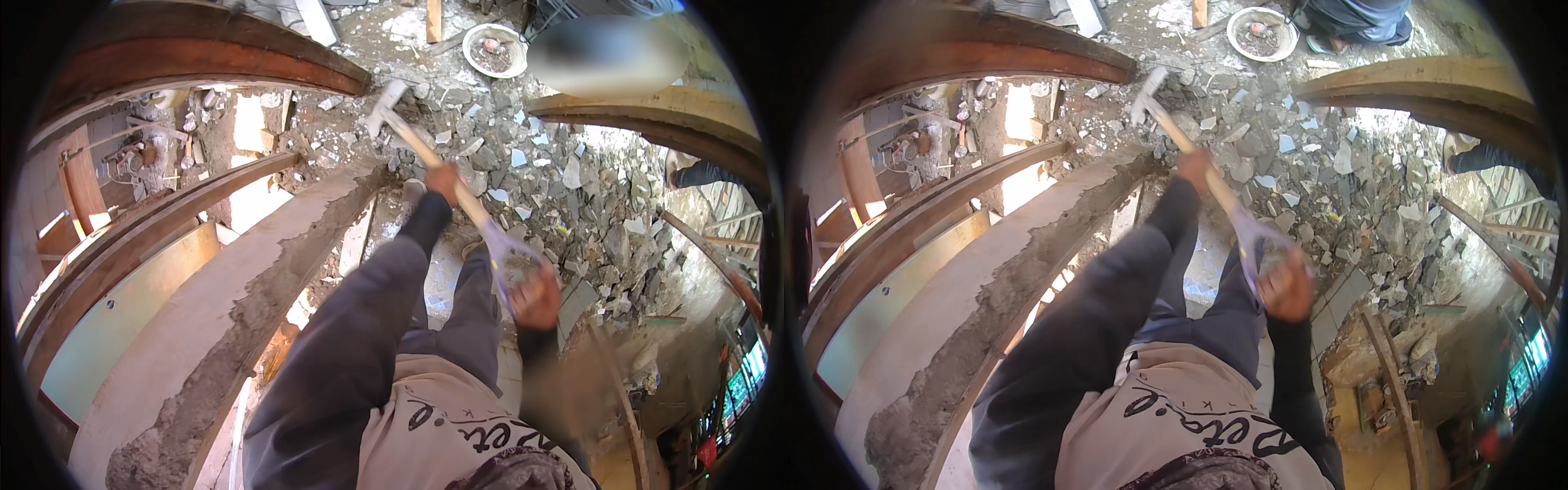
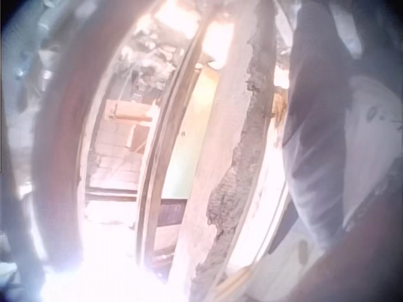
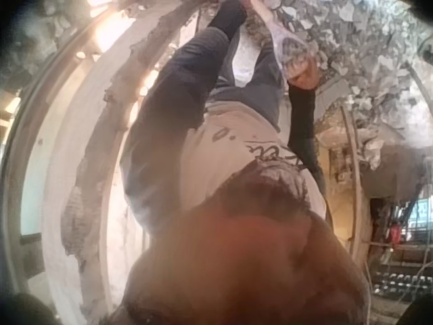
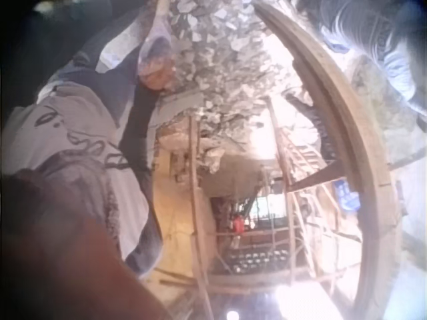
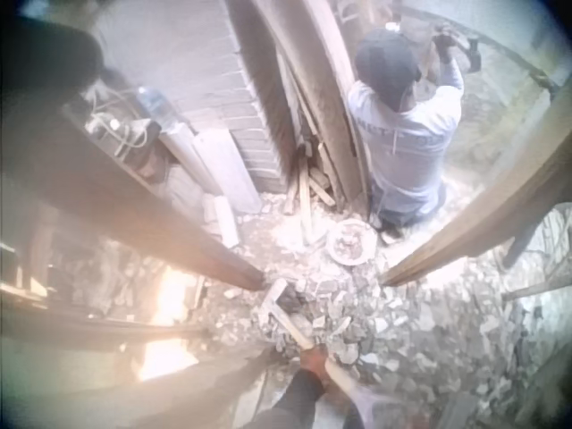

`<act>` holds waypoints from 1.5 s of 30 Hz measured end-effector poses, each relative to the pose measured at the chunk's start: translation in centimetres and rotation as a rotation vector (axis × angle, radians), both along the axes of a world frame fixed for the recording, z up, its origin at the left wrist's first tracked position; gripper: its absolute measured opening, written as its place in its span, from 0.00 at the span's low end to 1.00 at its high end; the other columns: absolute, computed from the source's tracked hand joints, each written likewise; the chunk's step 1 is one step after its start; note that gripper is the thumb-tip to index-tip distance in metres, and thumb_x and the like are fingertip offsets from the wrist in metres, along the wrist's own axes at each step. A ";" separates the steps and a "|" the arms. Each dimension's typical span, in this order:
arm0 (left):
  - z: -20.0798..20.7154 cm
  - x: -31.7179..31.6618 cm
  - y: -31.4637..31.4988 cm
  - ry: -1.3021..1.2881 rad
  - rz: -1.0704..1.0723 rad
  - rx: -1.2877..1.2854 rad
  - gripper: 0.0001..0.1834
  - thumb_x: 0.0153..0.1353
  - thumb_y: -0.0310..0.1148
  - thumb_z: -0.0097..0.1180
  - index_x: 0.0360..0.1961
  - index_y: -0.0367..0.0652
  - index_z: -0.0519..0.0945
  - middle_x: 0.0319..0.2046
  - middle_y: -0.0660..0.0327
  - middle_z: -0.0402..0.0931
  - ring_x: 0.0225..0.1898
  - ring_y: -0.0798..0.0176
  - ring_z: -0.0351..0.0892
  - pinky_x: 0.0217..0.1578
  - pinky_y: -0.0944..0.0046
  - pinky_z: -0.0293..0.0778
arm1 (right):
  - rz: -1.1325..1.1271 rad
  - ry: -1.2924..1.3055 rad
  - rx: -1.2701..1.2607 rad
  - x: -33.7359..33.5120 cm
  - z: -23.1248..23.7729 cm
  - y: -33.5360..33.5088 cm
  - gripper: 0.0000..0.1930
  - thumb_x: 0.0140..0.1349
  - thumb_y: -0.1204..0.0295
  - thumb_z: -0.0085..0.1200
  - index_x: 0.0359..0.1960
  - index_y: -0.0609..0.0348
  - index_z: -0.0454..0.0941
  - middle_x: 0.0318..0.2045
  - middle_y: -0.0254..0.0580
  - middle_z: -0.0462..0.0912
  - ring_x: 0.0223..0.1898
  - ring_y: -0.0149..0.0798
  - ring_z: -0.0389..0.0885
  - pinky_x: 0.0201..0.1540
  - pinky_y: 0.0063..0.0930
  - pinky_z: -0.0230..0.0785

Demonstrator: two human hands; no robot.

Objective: The person uses a pickaxe to break up a concrete floor, repeatedly striking and prying at the surface to create rubble. Other workers are visible nearby, but the camera wearer focuses on breaking the floor in a confined area.

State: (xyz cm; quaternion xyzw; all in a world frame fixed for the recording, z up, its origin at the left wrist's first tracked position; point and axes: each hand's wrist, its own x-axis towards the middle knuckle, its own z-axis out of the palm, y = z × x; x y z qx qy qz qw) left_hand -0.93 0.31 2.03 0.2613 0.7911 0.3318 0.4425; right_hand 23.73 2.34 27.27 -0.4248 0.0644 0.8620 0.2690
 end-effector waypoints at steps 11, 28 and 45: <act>-2.1 6.2 3.3 0.390 -0.532 -0.276 0.06 0.45 0.34 0.67 0.25 0.45 0.83 0.24 0.55 0.82 0.28 0.52 0.85 0.25 0.53 0.78 | -0.051 -0.461 -0.060 3.7 -0.4 -2.6 0.23 0.70 0.48 0.46 0.20 0.45 0.66 0.12 0.22 0.59 0.12 0.26 0.57 0.19 0.28 0.59; 11.7 17.1 -0.9 -0.731 0.856 -0.147 0.09 0.57 0.29 0.57 0.26 0.36 0.72 0.17 0.58 0.72 0.14 0.62 0.73 0.13 0.58 0.70 | 0.015 -0.305 0.168 13.4 11.3 -8.8 0.23 0.73 0.48 0.34 0.30 0.52 0.68 0.13 0.30 0.64 0.13 0.31 0.64 0.20 0.30 0.63; -0.4 13.5 -2.2 0.308 -0.521 -0.230 0.11 0.48 0.40 0.67 0.27 0.45 0.84 0.24 0.57 0.83 0.29 0.55 0.86 0.28 0.53 0.78 | 0.088 -0.533 0.017 8.4 5.0 -3.8 0.10 0.65 0.67 0.58 0.28 0.51 0.70 0.15 0.26 0.61 0.14 0.26 0.60 0.18 0.26 0.56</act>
